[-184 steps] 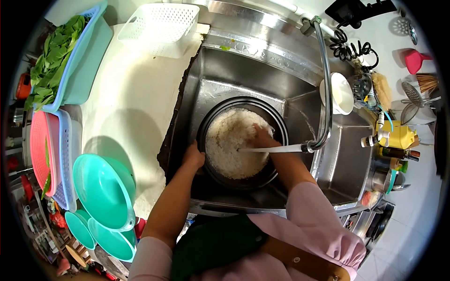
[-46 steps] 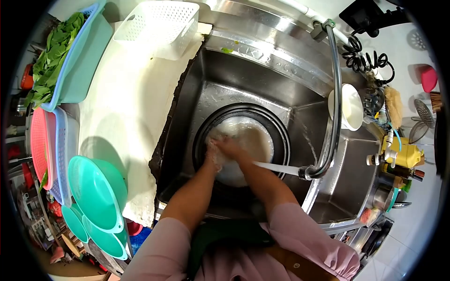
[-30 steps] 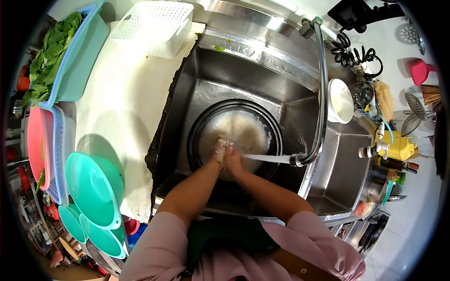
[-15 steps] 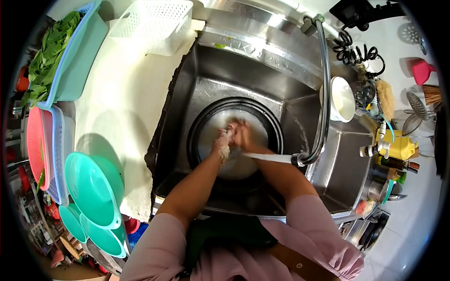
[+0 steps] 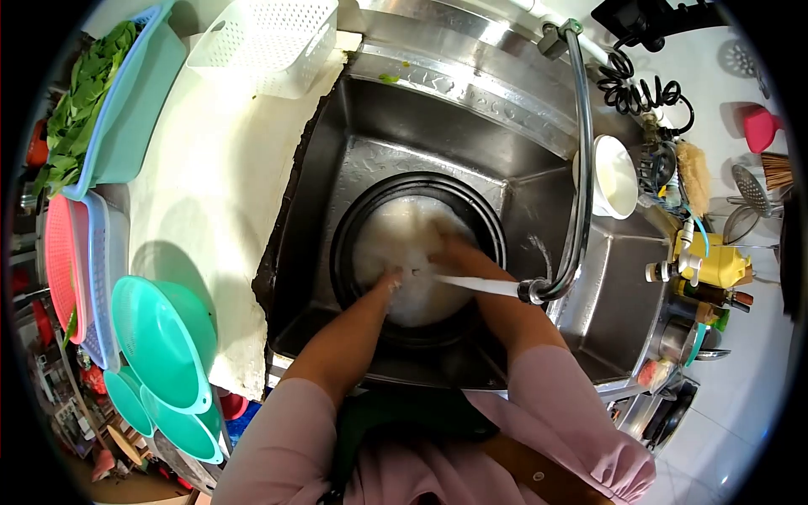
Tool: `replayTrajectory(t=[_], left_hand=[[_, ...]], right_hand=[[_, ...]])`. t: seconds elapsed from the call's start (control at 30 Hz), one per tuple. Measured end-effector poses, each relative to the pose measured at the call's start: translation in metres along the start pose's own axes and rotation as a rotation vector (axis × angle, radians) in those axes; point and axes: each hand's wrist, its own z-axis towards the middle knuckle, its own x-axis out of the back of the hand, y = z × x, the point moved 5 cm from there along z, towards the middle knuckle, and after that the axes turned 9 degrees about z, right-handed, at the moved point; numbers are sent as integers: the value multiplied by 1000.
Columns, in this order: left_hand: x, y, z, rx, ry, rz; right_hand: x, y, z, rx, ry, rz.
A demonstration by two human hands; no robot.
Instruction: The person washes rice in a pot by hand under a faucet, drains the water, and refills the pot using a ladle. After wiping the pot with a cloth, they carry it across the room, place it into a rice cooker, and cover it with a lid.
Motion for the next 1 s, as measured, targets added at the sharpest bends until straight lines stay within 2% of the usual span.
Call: replayTrajectory(t=[0.07,0.1,0.17,0.2,0.27,0.33,0.37,0.43,0.5,0.57,0.6,0.67,0.7,0.77,0.8,0.87,0.9,0.93,1.0], left_hand=[[-13,-12,-4,22,-137,-135],[-20,-18,5,51,-167,-137],[-29,-36,52,66,-201,-87],[-32,-48,92,62,-212,-27],[-34,-78,192,44,-238,145],[-34,-10,19,24,-111,-80],[-35,33,-87,4,-51,-190],[-35,36,-79,35,-6,-277],[-32,37,-77,74,43,-369],[-29,51,-85,-81,-146,-435],[-22,56,-87,-80,-143,-432],[-11,70,-92,-271,-39,229],[-15,63,-86,-267,-46,224],[-38,55,-63,-377,-409,-446],[-40,50,-46,-380,-409,-446],[-49,47,-16,-269,-580,-594],[-53,44,-17,-264,-580,-601],[-56,39,-21,-257,-566,-578],[-61,35,-39,-243,-539,-520]], right_hand=[[-32,22,-11,-388,-4,799],[-43,25,-17,-393,-3,797],[-50,18,-24,-72,181,1182],[-63,22,-23,-74,192,1209],[-106,35,-12,-227,214,1231],[-162,57,10,-360,267,1282],[-217,86,43,-400,336,1324],[-166,6,11,-466,395,1445],[-139,-41,4,-440,496,1543],[-118,-68,-1,-319,614,1593],[-107,-79,-4,-228,680,1604],[-93,-88,-10,-40,786,1578],[-85,-81,-10,-48,784,1572],[-49,-66,-9,-11,876,1030],[-51,-64,-9,-9,877,1028],[-61,-60,7,-301,554,102],[-18,-109,-42,-101,691,967],[-14,-115,-50,-111,682,970],[-19,-115,-55,-266,555,906]])
